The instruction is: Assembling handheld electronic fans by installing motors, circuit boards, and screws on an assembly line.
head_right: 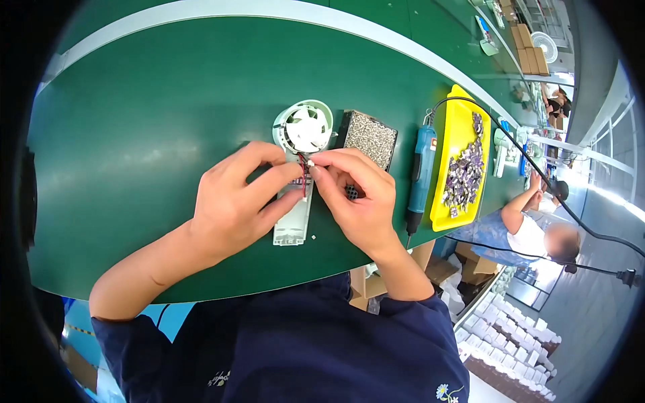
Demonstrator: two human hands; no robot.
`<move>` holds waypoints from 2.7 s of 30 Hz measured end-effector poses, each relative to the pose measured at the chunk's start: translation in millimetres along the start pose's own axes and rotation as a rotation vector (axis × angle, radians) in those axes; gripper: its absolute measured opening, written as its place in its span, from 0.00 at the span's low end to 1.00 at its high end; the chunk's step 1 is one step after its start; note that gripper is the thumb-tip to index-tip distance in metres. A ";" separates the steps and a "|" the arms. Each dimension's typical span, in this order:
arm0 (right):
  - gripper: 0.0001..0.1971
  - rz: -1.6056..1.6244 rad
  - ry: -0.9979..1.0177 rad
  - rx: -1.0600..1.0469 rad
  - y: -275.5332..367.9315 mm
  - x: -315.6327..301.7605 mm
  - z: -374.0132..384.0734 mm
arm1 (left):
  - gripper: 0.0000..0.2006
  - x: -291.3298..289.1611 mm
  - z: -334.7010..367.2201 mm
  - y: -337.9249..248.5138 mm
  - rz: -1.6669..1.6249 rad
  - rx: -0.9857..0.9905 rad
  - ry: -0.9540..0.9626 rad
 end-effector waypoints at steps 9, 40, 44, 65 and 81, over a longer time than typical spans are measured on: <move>0.10 0.068 0.046 0.003 0.8 -1.1 0.0 | 0.12 -1.2 0.5 7.5 -0.043 -0.028 -0.038; 0.08 -0.204 -0.132 -0.341 10.9 15.8 4.0 | 0.06 -17.3 11.6 -4.4 -0.262 -0.199 0.056; 0.06 0.025 -0.051 -0.145 9.3 23.3 7.5 | 0.07 -23.4 3.4 0.6 -0.190 -0.203 -0.070; 0.09 -0.943 0.604 -0.569 86.0 4.8 60.2 | 0.11 -14.7 -4.8 12.7 -0.008 -0.003 -0.004; 0.10 -1.151 0.802 -0.624 97.0 16.9 53.3 | 0.07 -3.4 -13.1 18.7 0.002 0.018 -0.066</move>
Point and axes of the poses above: each hand's wrist, its own z-axis towards the middle knuckle, its own x-axis out of the palm, y = z × x, the point moved 1 cm from there along z, towards the middle knuckle, and after that the axes turned 2 degrees about -y, right-handed, at the moved point
